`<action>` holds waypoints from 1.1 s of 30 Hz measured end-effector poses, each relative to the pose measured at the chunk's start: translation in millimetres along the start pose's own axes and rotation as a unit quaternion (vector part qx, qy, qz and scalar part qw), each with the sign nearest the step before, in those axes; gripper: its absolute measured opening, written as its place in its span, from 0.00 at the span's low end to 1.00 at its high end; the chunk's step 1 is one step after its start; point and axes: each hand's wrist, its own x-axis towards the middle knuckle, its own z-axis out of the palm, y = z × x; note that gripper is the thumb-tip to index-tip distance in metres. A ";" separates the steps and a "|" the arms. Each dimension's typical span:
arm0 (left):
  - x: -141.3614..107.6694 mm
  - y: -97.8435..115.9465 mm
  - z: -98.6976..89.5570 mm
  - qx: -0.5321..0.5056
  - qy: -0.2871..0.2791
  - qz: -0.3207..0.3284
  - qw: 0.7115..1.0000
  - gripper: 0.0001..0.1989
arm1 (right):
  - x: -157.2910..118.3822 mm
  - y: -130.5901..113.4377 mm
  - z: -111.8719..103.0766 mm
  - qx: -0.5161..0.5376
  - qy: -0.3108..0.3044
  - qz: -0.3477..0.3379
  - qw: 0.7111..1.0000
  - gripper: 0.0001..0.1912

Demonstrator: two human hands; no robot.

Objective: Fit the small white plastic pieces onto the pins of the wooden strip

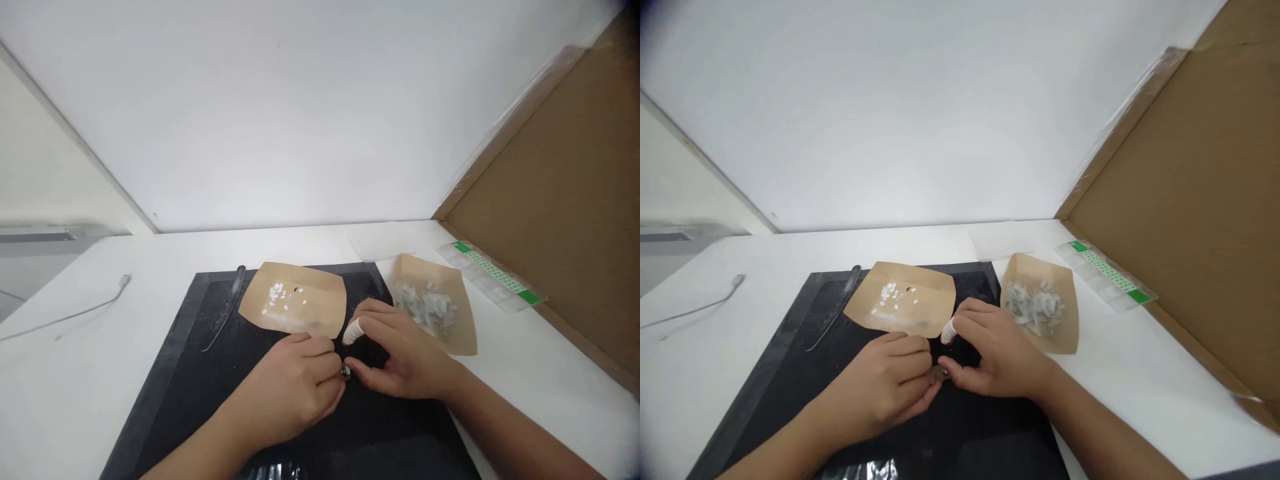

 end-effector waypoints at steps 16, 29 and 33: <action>0.3 -1.4 -6.7 0.017 0.023 -0.002 1.000 0.16 | -2.7 5.0 -0.5 -0.030 0.060 0.038 0.997 0.09; -1.9 -8.7 -9.5 -0.095 0.087 -0.037 0.991 0.17 | -6.0 10.0 -1.0 -0.027 0.069 0.087 0.993 0.18; -1.7 -16.8 -13.2 -0.105 0.131 -0.092 0.981 0.08 | -7.4 12.4 -0.7 -0.057 0.099 0.106 0.988 0.18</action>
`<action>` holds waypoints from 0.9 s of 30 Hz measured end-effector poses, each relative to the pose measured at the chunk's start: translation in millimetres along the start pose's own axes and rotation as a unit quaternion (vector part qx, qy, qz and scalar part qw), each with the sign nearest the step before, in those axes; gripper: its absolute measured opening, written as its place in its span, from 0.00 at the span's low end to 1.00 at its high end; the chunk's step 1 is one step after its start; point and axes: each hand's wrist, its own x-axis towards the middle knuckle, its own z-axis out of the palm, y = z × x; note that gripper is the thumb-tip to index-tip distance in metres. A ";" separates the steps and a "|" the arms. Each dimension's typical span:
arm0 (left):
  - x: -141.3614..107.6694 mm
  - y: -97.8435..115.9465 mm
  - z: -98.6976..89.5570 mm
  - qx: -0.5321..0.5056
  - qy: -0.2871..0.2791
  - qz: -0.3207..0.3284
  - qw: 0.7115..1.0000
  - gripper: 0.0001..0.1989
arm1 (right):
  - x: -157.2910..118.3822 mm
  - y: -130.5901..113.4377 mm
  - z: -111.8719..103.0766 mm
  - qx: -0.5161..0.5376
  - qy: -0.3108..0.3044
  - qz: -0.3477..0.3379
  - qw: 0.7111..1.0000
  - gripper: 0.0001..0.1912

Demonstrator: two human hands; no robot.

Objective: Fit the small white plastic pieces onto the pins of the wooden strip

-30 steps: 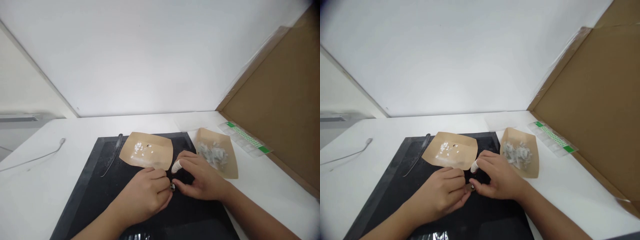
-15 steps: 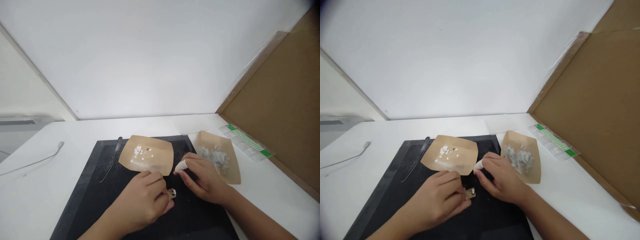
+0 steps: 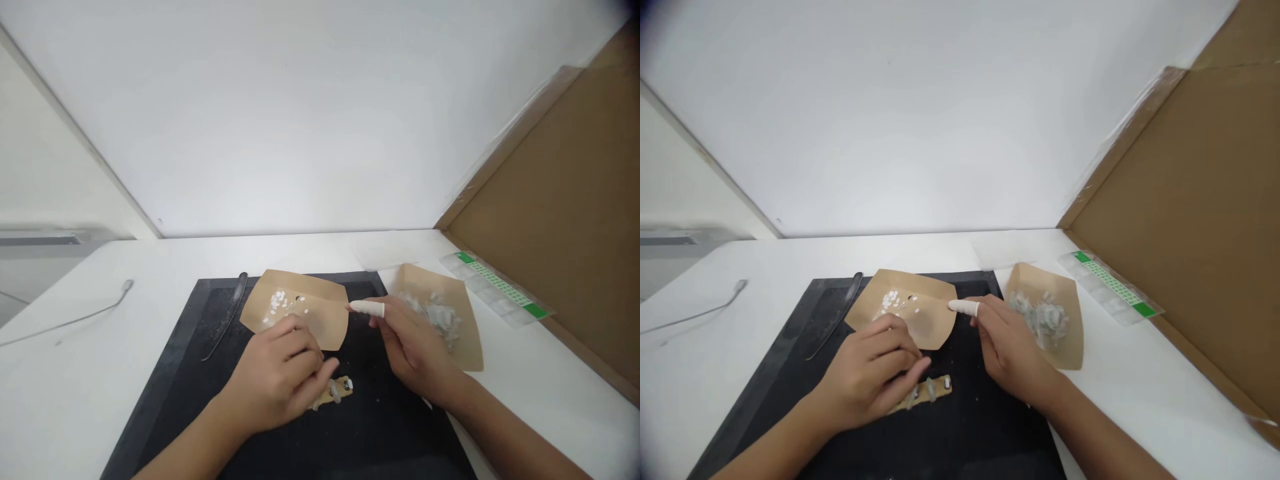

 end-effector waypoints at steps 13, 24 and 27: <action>1.4 -12.9 -7.6 0.048 0.043 -0.055 0.996 0.08 | 5.0 -0.4 -2.3 0.051 0.000 -0.083 0.995 0.04; -1.8 -11.1 -6.4 0.084 0.072 -0.080 0.991 0.08 | 4.4 -0.6 0.0 0.042 0.005 -0.071 0.997 0.01; -3.8 -11.7 -7.7 0.101 0.083 -0.101 0.986 0.09 | 2.8 -0.4 0.9 0.030 0.017 -0.066 0.997 0.06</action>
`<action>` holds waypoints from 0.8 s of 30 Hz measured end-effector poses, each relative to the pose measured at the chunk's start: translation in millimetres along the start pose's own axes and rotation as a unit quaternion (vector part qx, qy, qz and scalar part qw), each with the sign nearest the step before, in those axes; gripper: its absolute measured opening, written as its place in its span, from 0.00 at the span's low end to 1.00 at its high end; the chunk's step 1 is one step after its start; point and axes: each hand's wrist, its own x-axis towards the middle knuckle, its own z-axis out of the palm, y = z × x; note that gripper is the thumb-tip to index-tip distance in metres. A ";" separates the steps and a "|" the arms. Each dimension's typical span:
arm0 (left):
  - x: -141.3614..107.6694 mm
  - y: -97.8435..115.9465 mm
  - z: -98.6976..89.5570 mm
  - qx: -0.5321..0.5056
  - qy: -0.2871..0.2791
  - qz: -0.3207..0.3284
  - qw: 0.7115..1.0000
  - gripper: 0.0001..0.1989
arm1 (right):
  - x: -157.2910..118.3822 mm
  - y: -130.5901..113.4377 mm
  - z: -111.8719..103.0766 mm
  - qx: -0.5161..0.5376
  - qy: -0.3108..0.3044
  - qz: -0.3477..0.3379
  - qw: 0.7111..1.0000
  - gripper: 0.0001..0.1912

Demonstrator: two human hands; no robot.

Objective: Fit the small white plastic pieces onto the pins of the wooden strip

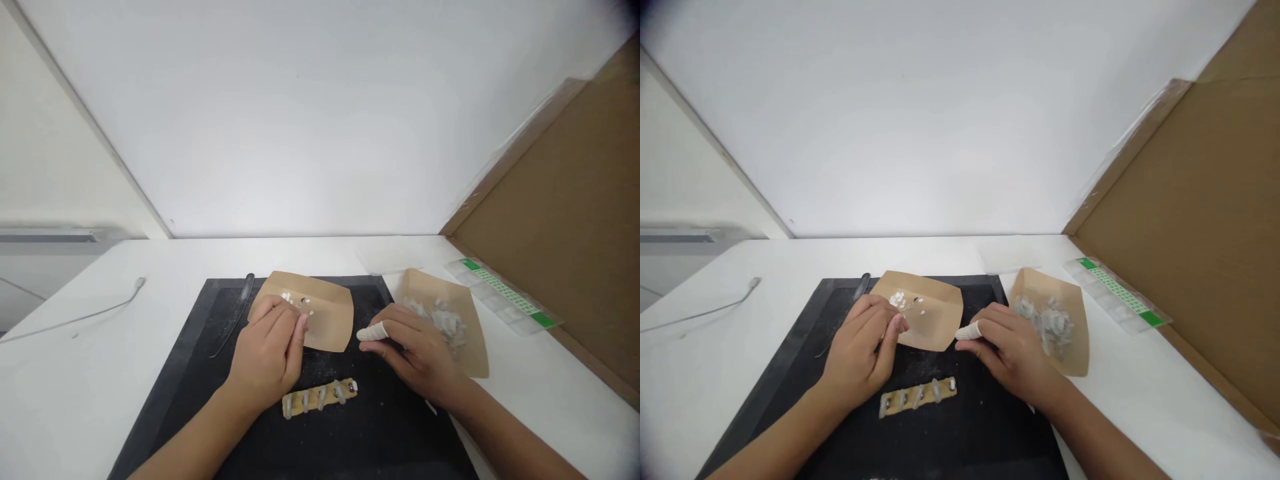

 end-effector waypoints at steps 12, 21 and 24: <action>-4.1 -1.1 3.5 0.009 0.014 -0.023 1.000 0.18 | 0.8 2.6 0.1 -0.016 -0.032 0.059 0.998 0.14; -2.8 -3.5 0.4 0.006 0.032 0.036 0.999 0.34 | 2.8 -2.9 -6.0 0.008 -0.082 0.040 0.996 0.14; -1.3 -2.2 -3.1 -0.043 0.001 0.072 0.996 0.24 | 4.5 -4.6 -6.0 0.014 -0.102 0.032 0.994 0.14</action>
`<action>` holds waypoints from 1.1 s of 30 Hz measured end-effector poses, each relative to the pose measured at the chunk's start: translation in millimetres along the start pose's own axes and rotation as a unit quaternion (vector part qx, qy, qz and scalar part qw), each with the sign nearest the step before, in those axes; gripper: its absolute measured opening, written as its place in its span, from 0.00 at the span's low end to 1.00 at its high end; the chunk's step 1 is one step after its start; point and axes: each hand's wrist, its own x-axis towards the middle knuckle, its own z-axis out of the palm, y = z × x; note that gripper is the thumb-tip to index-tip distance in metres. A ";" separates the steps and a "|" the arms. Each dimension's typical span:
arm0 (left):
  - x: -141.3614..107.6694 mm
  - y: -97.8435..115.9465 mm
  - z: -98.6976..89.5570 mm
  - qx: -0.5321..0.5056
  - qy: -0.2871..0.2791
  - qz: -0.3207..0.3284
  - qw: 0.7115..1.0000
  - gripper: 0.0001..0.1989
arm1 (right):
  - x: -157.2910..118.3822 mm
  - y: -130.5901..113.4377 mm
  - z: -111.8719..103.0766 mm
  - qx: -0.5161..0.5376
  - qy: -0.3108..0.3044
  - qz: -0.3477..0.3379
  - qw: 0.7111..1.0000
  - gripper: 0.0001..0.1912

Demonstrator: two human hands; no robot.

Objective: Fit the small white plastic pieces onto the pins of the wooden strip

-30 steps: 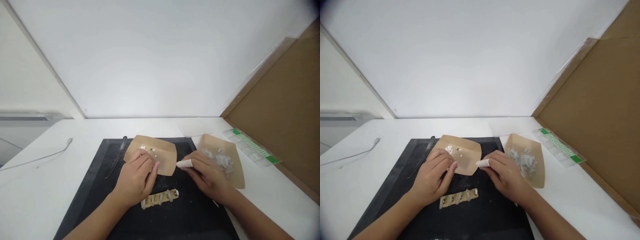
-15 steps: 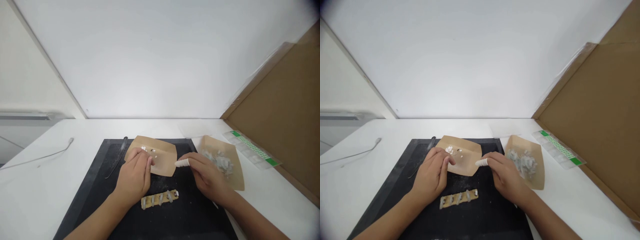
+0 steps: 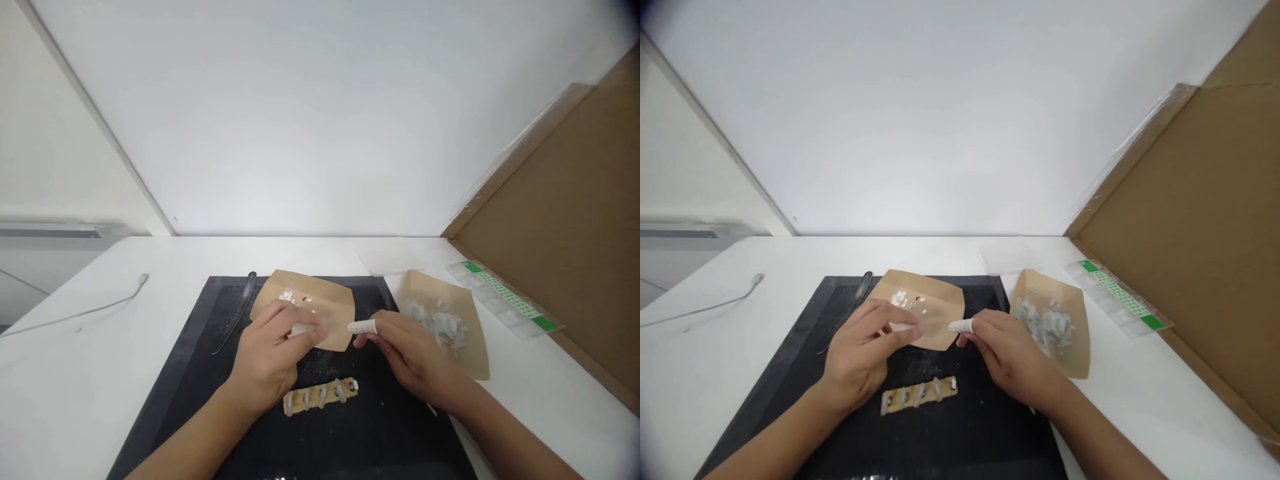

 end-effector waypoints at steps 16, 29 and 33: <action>-0.7 3.7 -2.5 0.033 -0.023 0.008 0.999 0.17 | 0.0 -21.9 5.4 0.043 -0.045 -0.081 0.995 0.03; -3.6 3.6 -1.7 0.047 -0.025 0.008 0.999 0.17 | -2.7 -27.9 9.4 0.050 -0.067 -0.101 0.991 0.05; -3.3 4.6 -1.7 0.048 -0.027 0.006 0.998 0.17 | -2.4 -28.6 9.8 0.050 -0.073 -0.116 0.989 0.08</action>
